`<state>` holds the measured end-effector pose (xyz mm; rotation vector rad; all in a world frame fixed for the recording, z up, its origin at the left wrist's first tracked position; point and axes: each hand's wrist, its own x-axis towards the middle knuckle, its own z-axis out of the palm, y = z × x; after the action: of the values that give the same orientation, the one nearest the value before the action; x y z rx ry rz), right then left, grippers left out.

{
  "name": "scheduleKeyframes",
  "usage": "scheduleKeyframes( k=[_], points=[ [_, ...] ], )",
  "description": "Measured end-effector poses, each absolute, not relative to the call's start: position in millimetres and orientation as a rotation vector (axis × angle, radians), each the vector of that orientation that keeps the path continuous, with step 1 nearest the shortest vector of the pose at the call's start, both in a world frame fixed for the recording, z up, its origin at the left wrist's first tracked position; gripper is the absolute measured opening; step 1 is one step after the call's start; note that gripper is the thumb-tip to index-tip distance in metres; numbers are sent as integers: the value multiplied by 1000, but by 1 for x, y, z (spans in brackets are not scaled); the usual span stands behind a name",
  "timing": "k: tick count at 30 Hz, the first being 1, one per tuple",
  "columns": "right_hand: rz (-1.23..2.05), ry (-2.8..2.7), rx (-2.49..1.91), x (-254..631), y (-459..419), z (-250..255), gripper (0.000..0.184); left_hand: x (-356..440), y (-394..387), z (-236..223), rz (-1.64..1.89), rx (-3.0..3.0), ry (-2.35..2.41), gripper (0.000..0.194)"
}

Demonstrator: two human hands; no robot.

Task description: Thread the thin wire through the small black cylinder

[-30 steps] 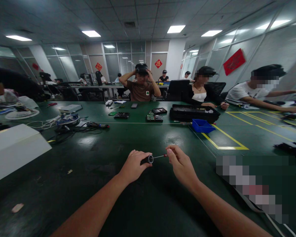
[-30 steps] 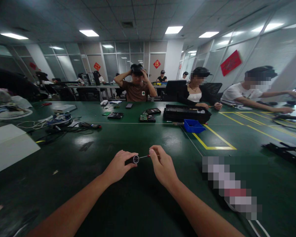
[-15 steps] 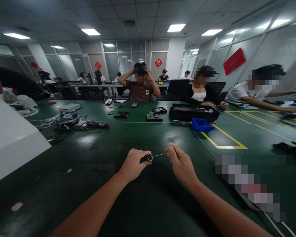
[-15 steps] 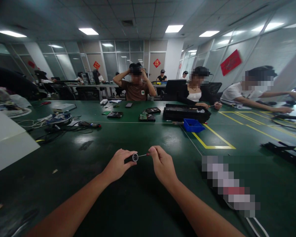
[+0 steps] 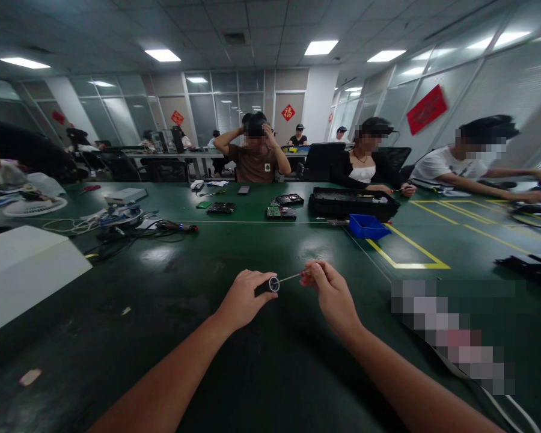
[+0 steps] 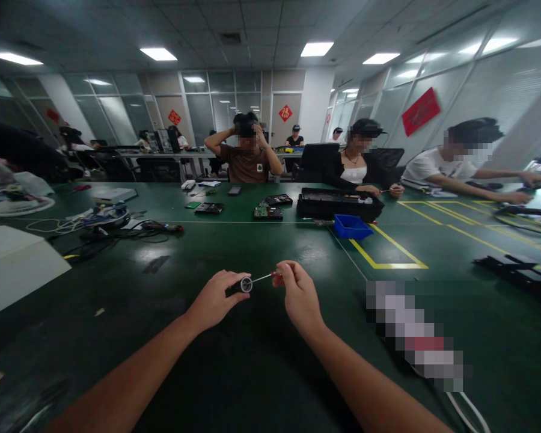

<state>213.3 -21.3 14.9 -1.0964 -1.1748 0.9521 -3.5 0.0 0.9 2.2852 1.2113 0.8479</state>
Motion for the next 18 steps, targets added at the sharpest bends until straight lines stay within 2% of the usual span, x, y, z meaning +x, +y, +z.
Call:
scheduleKeyframes(
  k=[3, 5, 11, 18],
  points=[
    [1242, -909, -1010, 215, -16, 14, 28, -4, 0, 2, 845, 2307, 1165, 38],
    [1290, -852, -981, 216, -15, 13, 27, -4, 1, 2, 847, 2305, 1171, 37],
    [939, -1155, -1130, 218, -21, 10, 30, -3, -1, 3, 835, 2290, 1216, 39],
    [785, -1337, -1231, 214, -26, 16, 31, -3, -2, 5, 804, 2293, 1237, 38]
  ],
)
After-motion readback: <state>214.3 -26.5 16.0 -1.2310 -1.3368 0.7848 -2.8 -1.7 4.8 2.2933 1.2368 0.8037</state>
